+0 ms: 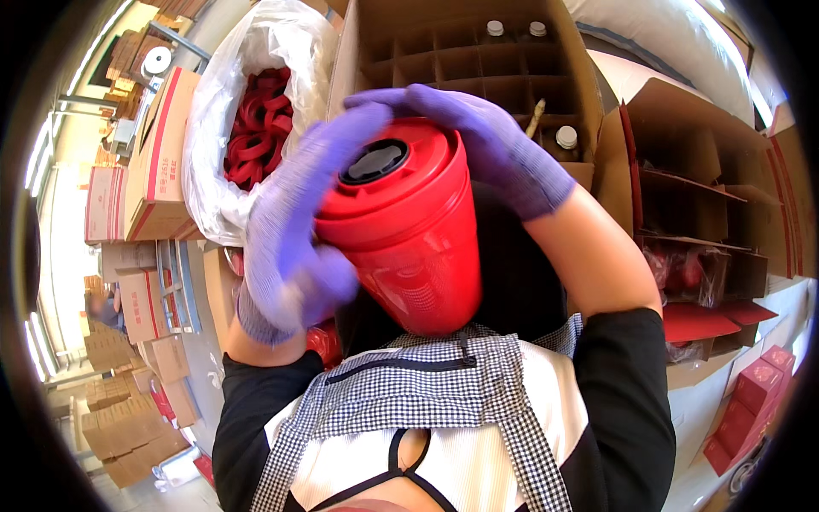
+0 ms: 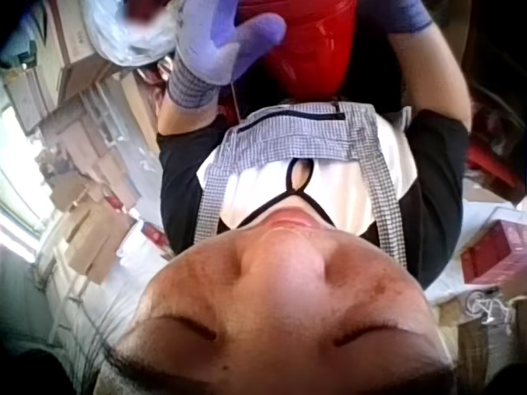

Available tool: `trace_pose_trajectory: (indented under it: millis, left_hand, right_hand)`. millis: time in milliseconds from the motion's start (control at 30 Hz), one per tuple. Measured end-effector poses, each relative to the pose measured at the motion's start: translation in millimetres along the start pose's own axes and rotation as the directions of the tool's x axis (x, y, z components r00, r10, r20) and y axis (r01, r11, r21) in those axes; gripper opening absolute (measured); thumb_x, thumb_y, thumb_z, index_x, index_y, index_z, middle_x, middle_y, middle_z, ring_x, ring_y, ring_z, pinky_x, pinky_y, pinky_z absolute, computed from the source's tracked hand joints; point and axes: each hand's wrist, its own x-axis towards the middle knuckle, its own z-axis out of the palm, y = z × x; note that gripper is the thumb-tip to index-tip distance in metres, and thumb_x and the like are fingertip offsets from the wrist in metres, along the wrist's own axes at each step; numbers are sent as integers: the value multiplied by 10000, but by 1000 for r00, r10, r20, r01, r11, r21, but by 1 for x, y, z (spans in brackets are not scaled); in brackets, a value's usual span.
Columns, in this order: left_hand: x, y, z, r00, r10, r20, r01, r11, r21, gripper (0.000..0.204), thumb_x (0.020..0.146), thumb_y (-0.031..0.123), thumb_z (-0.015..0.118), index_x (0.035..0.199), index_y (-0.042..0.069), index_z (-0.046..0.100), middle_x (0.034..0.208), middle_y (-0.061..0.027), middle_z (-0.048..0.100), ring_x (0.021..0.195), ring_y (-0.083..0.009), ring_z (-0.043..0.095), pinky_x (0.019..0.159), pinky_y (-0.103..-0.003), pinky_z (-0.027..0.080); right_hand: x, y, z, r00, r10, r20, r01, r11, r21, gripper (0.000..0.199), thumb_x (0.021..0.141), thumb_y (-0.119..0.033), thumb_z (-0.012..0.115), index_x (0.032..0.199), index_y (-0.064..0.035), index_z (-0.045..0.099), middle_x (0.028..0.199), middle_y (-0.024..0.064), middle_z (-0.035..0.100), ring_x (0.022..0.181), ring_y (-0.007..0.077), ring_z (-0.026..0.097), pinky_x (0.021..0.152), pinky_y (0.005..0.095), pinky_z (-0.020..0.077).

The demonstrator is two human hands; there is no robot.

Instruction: The person assembles red plastic containers by inserting lids and wiping the exterior with a cloth. They then place the assembled units into a clear plastic bag and put the bag into a cardboard box.

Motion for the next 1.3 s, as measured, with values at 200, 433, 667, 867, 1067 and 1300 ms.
trace_pose_trajectory:
  millis: [200, 433, 667, 867, 1067, 1300]
  left_hand:
    - [-25, -82, 26, 985, -76, -152, -5, 881, -472, 767, 988, 618, 382, 1283, -45, 628, 1400, -240, 573, 1384, -376, 454, 1186, -451, 285]
    - [-15, -89, 29, 837, -325, -441, 105, 885, -453, 546, 1001, 405, 551, 1268, -69, 594, 1447, -228, 524, 1374, -322, 479, 1140, -425, 366]
    - [-44, -107, 33, 925, -8, -379, -34, 994, -103, 713, 1041, 513, 443, 1450, -71, 448, 1455, -234, 513, 1312, -385, 540, 1150, -489, 356]
    - [-28, -93, 63, 937, -346, -54, 266, 804, -532, 595, 1079, 426, 404, 1458, -28, 471, 1459, -197, 524, 1325, -282, 533, 1131, -401, 389]
    - [-44, -67, 77, 960, -249, 126, 237, 491, -838, 572, 1080, 404, 444, 1497, 11, 443, 1386, -178, 591, 1286, -208, 556, 1114, -348, 407]
    - [-62, -60, 100, 569, -501, 653, 810, 480, -338, 540, 1011, 451, 575, 1269, -18, 639, 1107, -136, 727, 995, -173, 700, 910, -300, 553]
  right_hand:
    - [-35, -46, 33, 942, -250, 222, 322, 493, -809, 644, 1011, -463, 409, 1241, 83, 659, 1283, 231, 654, 1338, 403, 509, 1173, 479, 324]
    - [-60, -63, 64, 874, -467, 130, 457, 703, -545, 774, 971, -555, 457, 1405, 83, 511, 1432, 231, 538, 1377, 340, 483, 1170, 444, 331]
    - [-49, -93, 50, 991, -94, 91, 131, 716, -686, 928, 932, -669, 495, 1505, 55, 399, 1525, 230, 453, 1425, 321, 441, 1190, 427, 306]
    - [23, -105, 0, 944, 249, 215, 42, 556, -830, 943, 862, -533, 716, 1548, 2, 354, 1494, 184, 498, 1376, 271, 478, 1111, 370, 410]
    - [-3, -122, 21, 839, 478, 261, -108, 616, -780, 1002, 700, -575, 862, 1456, -34, 488, 1460, 216, 468, 1312, 317, 505, 1084, 413, 424]
    - [-171, -103, 83, 995, 28, 96, 95, 33, -995, 916, 560, -673, 870, 1250, -108, 658, 1365, 207, 450, 1171, 395, 478, 1086, 544, 347]
